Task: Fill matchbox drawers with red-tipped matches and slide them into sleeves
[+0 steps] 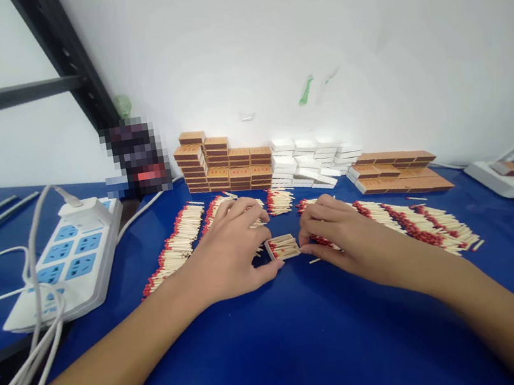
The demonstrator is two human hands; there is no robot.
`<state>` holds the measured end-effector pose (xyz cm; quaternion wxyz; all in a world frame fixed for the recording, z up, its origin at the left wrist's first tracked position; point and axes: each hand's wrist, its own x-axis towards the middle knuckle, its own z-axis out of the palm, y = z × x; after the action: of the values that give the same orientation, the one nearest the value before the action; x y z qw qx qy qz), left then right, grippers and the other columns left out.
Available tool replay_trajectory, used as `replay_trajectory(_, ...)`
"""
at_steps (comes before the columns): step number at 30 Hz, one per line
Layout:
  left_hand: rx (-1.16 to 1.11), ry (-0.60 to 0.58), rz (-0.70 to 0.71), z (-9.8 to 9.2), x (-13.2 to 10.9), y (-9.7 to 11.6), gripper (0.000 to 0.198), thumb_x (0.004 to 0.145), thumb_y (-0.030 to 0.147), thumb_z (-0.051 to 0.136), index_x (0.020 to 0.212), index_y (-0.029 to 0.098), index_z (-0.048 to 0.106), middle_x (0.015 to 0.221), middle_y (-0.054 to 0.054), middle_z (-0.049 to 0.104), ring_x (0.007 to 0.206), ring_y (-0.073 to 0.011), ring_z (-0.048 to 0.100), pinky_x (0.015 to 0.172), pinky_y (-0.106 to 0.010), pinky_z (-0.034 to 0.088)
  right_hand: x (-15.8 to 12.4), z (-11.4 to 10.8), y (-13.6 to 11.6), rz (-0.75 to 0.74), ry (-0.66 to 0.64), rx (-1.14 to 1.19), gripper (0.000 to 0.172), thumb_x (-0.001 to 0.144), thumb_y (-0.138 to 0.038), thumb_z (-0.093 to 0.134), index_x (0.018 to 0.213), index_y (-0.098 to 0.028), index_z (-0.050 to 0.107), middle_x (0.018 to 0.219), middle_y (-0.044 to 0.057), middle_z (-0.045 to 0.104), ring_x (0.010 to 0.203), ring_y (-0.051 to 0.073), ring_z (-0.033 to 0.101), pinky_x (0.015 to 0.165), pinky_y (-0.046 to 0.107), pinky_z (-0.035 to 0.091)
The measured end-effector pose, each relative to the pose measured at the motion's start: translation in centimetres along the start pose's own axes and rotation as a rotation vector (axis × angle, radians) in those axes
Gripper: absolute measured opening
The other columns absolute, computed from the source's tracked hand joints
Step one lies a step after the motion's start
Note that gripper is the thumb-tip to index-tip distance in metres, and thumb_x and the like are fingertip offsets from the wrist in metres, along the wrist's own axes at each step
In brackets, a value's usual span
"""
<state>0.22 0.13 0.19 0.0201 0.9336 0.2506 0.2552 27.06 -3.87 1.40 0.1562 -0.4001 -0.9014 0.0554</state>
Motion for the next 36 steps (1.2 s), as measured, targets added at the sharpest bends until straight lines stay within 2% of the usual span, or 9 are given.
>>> replay_trajectory(18, 0.0, -0.006, 0.0, -0.1, 0.0, 0.1, 0.019, 0.092, 0.038, 0.08, 0.09, 0.02, 0.075, 0.121, -0.01, 0.074, 0.132, -0.0326, 0.06, 0.117, -0.055, 0.042, 0.7, 0.9, -1.1, -0.044, 0.036, -0.001, 0.016, 0.112, -0.02, 0.051, 0.101, -0.022, 0.062, 0.107, 0.011, 0.067, 0.099, 0.028, 0.055, 0.086, 0.045, 0.05)
replay_trajectory(21, -0.002, -0.001, -0.002, -0.1, 0.0, 0.1, 0.019, 0.092, 0.038, 0.08, 0.091, 0.02, 0.075, 0.12, -0.01, 0.074, 0.132, -0.0326, 0.061, 0.115, -0.055, 0.043, 0.9, 1.1, -0.5, -0.021, 0.08, 0.025, 0.015, 0.111, -0.021, 0.053, 0.1, -0.023, 0.064, 0.104, 0.01, 0.067, 0.098, 0.027, 0.055, 0.084, 0.044, 0.049)
replay_trajectory(25, -0.003, -0.015, -0.003, 0.0, 0.0, 0.1, 0.02, 0.092, 0.038, 0.081, 0.092, 0.02, 0.075, 0.121, -0.011, 0.074, 0.134, -0.0337, 0.06, 0.118, -0.056, 0.042, 1.8, 1.9, 1.8, 0.039, 0.234, -0.048, 0.018, 0.11, -0.021, 0.054, 0.111, -0.023, 0.071, 0.103, 0.012, 0.068, 0.098, 0.029, 0.055, 0.089, 0.047, 0.05)
replay_trajectory(29, 0.0, -0.017, -0.014, 0.1, -0.1, 0.0, 0.021, 0.093, 0.04, 0.081, 0.092, 0.019, 0.076, 0.123, -0.012, 0.074, 0.135, -0.0347, 0.06, 0.118, -0.057, 0.042, 2.8, 3.1, 3.5, 0.038, 0.203, -0.111, 0.026, 0.108, -0.019, 0.054, 0.123, -0.022, 0.075, 0.106, 0.014, 0.068, 0.104, 0.032, 0.054, 0.093, 0.051, 0.05)
replay_trajectory(36, 0.004, -0.005, -0.002, 0.1, -0.1, 0.0, 0.022, 0.091, 0.039, 0.081, 0.091, 0.018, 0.077, 0.123, -0.012, 0.074, 0.135, -0.0359, 0.06, 0.117, -0.058, 0.043, 2.8, 3.2, 3.3, 0.031, 0.225, -0.109, 0.017, 0.109, -0.024, 0.058, 0.114, -0.021, 0.074, 0.105, 0.014, 0.069, 0.101, 0.031, 0.053, 0.093, 0.049, 0.05)
